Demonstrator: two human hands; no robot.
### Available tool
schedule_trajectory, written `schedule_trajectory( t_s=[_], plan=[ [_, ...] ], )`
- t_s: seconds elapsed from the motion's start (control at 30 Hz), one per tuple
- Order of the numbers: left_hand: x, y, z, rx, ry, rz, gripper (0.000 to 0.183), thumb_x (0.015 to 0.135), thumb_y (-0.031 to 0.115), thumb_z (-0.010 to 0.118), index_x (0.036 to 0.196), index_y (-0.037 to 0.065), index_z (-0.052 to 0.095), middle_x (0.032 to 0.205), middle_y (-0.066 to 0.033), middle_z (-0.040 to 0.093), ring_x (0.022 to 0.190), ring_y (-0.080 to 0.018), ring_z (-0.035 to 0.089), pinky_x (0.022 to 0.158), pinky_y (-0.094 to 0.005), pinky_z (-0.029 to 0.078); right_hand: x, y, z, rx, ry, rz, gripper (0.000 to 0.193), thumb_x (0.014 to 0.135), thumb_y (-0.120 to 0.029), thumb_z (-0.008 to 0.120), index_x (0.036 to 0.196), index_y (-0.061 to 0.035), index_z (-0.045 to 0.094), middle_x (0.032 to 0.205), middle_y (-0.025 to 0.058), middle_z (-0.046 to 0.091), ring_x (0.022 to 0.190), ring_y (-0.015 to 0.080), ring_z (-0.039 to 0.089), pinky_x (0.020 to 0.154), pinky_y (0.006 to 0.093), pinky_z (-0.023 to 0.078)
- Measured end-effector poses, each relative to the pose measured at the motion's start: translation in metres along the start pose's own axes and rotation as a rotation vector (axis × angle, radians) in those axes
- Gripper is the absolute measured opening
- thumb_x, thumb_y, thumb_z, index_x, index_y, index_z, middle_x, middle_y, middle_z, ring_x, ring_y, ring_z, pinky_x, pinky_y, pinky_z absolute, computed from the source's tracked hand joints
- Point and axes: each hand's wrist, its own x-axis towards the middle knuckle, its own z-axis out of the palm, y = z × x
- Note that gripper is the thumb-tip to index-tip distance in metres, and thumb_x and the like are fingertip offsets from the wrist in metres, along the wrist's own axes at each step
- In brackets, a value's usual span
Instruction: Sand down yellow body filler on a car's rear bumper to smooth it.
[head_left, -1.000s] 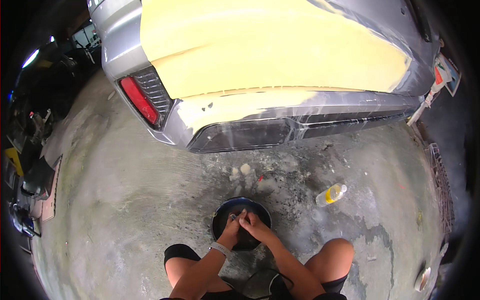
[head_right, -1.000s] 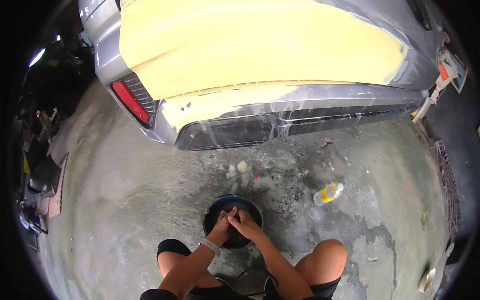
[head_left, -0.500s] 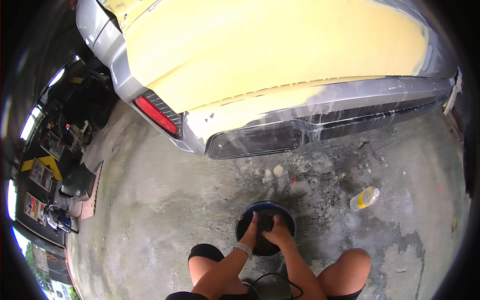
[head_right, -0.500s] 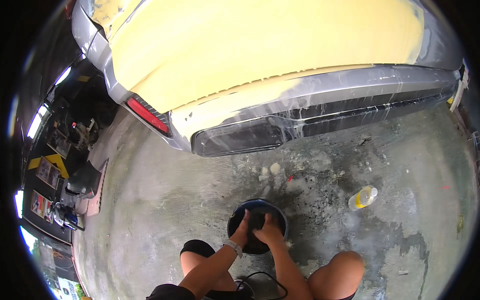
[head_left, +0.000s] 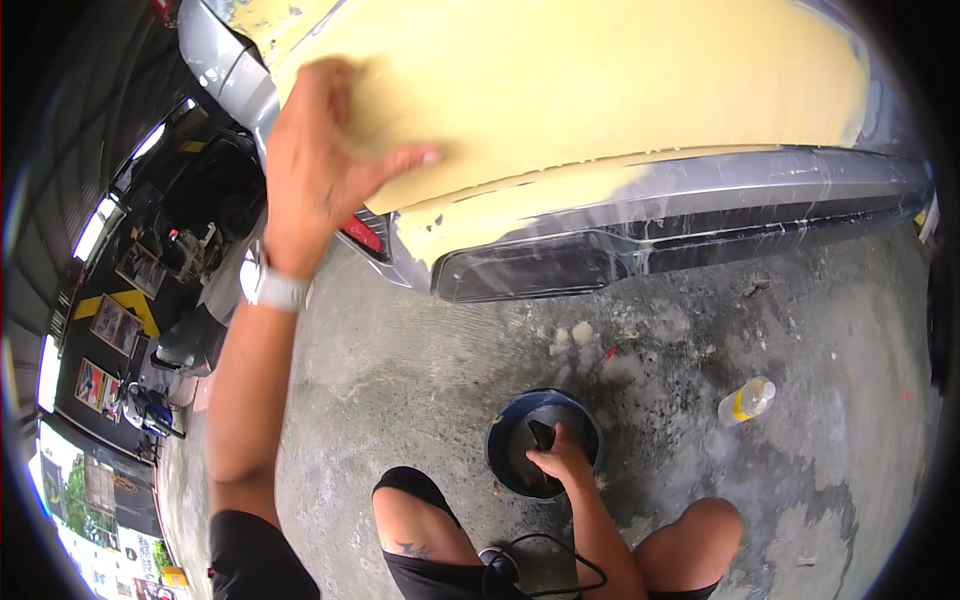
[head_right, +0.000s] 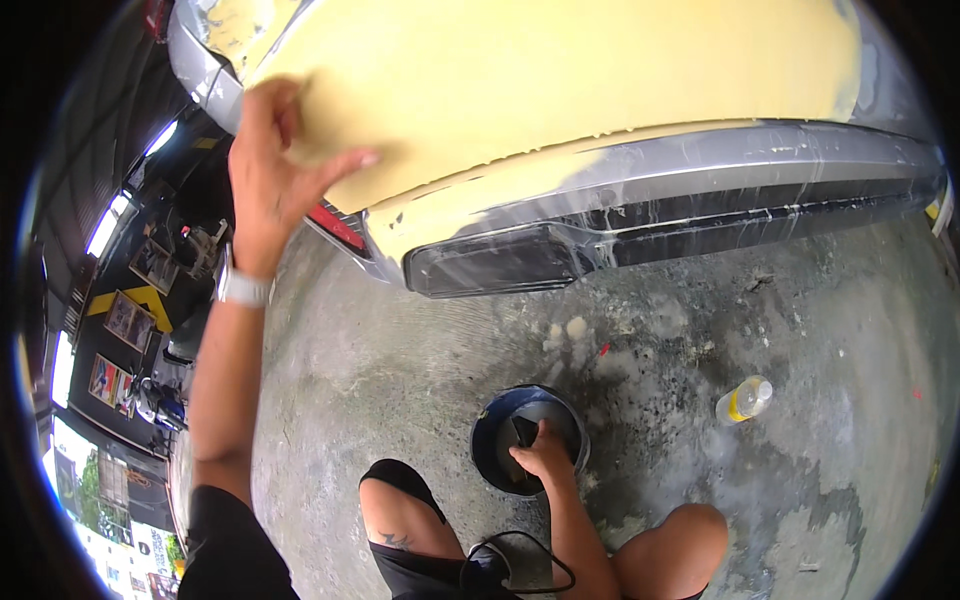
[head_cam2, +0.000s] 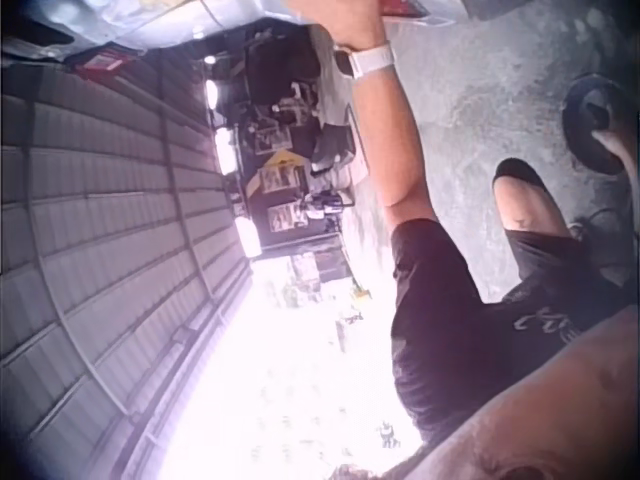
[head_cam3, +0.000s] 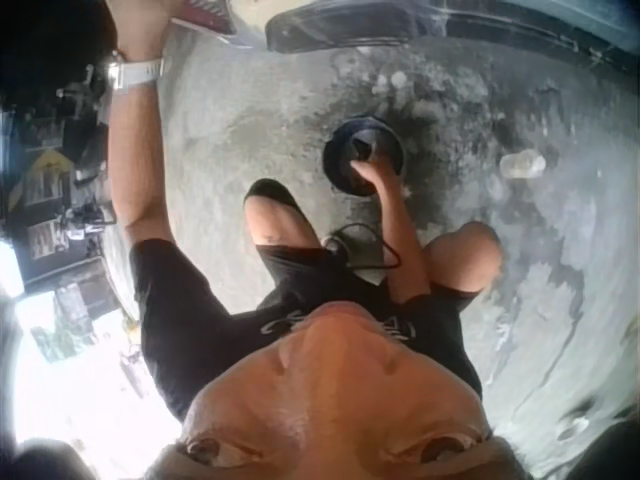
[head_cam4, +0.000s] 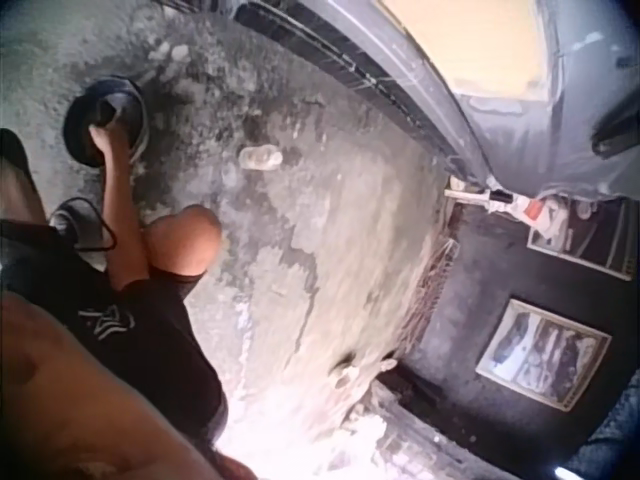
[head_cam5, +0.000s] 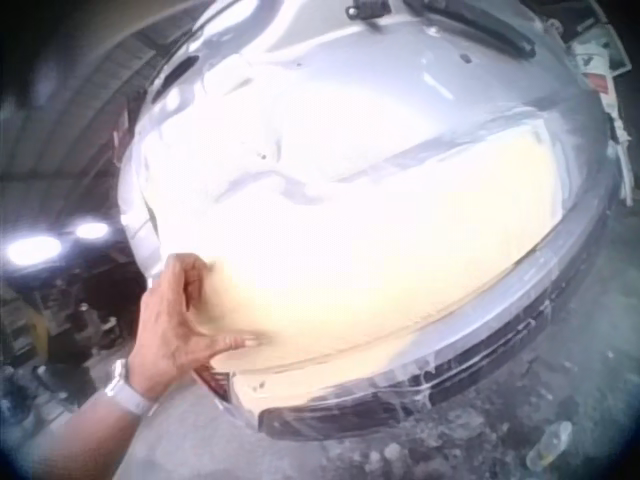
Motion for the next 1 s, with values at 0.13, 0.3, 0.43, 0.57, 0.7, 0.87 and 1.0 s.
schedule_trajectory(
  t_s=[0.13, 0.3, 0.43, 0.57, 0.7, 0.87, 1.0],
  plan=[
    [0.023, -0.011, 0.01, 0.063, -0.099, -0.019, 0.094, 0.057, 0.063, 0.098, 0.118, 0.007, 0.055, 0.071, -0.0033, 0.053, 0.062, -0.0172, 0.054, 0.059, -0.035, 0.048, -0.005, 0.0, -0.011, 0.003, -0.066, 0.013, 0.108, 0.08, -0.059, 0.081, 0.157, 0.0033, 0.037, 0.111, 0.0215, 0.077, 0.114, 0.037, 0.072, 0.099, 0.0414, 0.055],
    [0.029, -0.016, -0.004, -0.005, -0.188, -0.102, 0.077, 0.07, 0.055, 0.095, 0.116, 0.008, 0.055, 0.066, -0.0012, 0.051, 0.058, -0.0137, 0.051, 0.056, -0.0303, 0.044, -0.01, -0.004, -0.018, 0.179, -0.187, 0.04, 0.097, 0.082, -0.063, 0.08, 0.147, 0.0022, 0.05, 0.117, 0.0222, 0.075, 0.113, 0.0356, 0.073, 0.096, 0.0404, 0.055],
    [0.042, -0.047, -0.014, -0.125, -0.121, -0.091, 0.038, 0.095, 0.034, 0.081, 0.111, 0.008, 0.059, 0.064, -0.0016, 0.048, 0.056, -0.0136, 0.046, 0.055, -0.0299, 0.041, -0.006, 0.01, -0.019, 0.408, -0.161, -0.024, 0.071, 0.088, -0.056, 0.076, 0.13, 0.0003, 0.064, 0.114, 0.0167, 0.075, 0.107, 0.0291, 0.071, 0.092, 0.0375, 0.053],
    [0.061, -0.096, -0.012, -0.121, 0.068, -0.029, 0.016, 0.105, 0.024, 0.068, 0.109, 0.009, 0.061, 0.068, -0.0065, 0.057, 0.057, -0.0208, 0.056, 0.056, -0.0348, 0.046, -0.021, -0.005, -0.046, 0.608, -0.179, -0.107, 0.061, 0.09, -0.049, 0.076, 0.131, -0.0049, 0.064, 0.104, 0.0106, 0.073, 0.099, 0.0255, 0.069, 0.088, 0.0348, 0.052],
    [0.062, -0.122, 0.006, 0.018, 0.05, 0.156, 0.022, 0.104, 0.032, 0.067, 0.11, 0.012, 0.062, 0.082, -0.0126, 0.071, 0.073, -0.033, 0.072, 0.065, -0.0424, 0.055, -0.055, -0.06, -0.125, 0.537, -0.075, -0.348, 0.06, 0.084, -0.026, 0.085, 0.137, -0.0089, 0.062, 0.123, 0.013, 0.067, 0.115, 0.0246, 0.065, 0.101, 0.0342, 0.05],
    [0.044, -0.133, 0.017, -0.103, 0.191, 0.103, 0.023, 0.103, 0.035, 0.069, 0.104, 0.014, 0.063, 0.084, -0.01, 0.073, 0.075, -0.0327, 0.072, 0.066, -0.0415, 0.056, -0.126, -0.213, -0.284, -0.226, 0.543, -1.044, 0.076, 0.072, -0.015, 0.087, 0.144, -0.0181, 0.063, 0.144, 0.0225, 0.047, 0.131, 0.043, 0.049, 0.112, 0.0511, 0.043],
    [0.044, -0.136, 0.019, -0.118, 0.183, 0.091, 0.021, 0.102, 0.033, 0.07, 0.104, 0.013, 0.064, 0.081, -0.0096, 0.071, 0.073, -0.0324, 0.071, 0.066, -0.0413, 0.055, -0.139, -0.281, -0.372, -0.863, 0.97, -1.206, 0.073, 0.072, -0.009, 0.086, 0.142, -0.0205, 0.068, 0.147, 0.0233, 0.05, 0.129, 0.044, 0.05, 0.106, 0.0556, 0.045]
  ],
)
